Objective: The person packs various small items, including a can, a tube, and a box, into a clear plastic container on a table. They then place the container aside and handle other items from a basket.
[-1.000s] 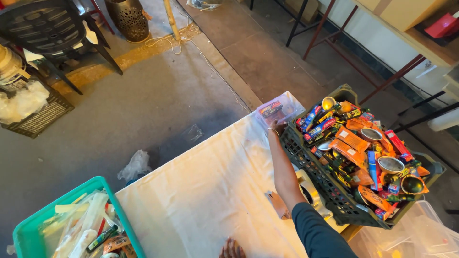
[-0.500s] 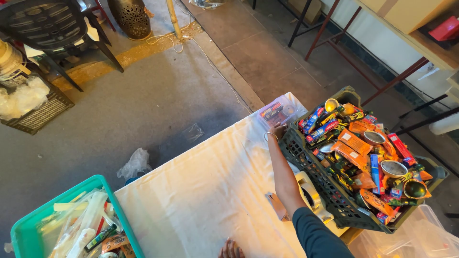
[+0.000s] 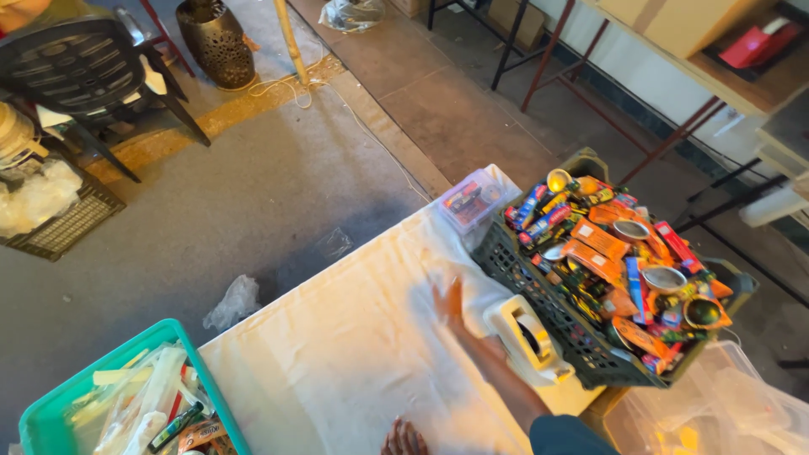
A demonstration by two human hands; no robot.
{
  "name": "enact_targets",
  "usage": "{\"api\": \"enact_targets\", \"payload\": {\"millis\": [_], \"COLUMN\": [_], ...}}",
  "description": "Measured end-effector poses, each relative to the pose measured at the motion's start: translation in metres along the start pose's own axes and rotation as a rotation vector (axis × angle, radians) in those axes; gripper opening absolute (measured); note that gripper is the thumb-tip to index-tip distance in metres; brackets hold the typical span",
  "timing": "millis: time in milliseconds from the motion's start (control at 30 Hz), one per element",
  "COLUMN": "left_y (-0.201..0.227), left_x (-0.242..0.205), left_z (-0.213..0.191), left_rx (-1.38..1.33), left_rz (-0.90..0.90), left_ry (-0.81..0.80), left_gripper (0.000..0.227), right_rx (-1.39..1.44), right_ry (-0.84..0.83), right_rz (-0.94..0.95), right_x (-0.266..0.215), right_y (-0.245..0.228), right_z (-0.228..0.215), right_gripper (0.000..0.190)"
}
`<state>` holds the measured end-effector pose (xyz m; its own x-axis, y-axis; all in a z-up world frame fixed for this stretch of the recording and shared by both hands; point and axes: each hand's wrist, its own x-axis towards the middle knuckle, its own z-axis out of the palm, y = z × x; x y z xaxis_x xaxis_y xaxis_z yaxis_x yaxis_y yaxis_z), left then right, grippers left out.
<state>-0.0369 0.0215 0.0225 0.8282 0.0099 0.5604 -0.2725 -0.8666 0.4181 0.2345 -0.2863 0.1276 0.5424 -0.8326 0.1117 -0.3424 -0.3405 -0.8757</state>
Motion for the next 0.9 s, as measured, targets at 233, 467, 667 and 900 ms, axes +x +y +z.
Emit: {"api": "enact_targets", "payload": {"millis": [233,467,667,900], "left_y": [0.018,0.034,0.036,0.036], "left_x": [0.012,0.034,0.03,0.008], "left_z": [0.01,-0.028,-0.042,-0.069], "left_rx": [-0.014,0.085,0.036,-0.074], "left_rz": [0.014,-0.036,-0.001,-0.015], "left_ry": [-0.032,-0.319,-0.375,-0.415], "left_gripper": [0.039,0.039,0.042,0.047], "right_rx": [0.154,-0.179,-0.691,-0.951], "right_ry": [-0.835,-0.01,0.295,0.18], "right_rz": [-0.16,-0.927,-0.853,-0.768], "right_x": [-0.134,-0.034,0.08,0.124], "right_y": [0.086,-0.07,-0.055,-0.004], "right_z": [-0.095,-0.267,-0.3,-0.294], "right_gripper": [0.045,0.012,0.046,0.016]}}
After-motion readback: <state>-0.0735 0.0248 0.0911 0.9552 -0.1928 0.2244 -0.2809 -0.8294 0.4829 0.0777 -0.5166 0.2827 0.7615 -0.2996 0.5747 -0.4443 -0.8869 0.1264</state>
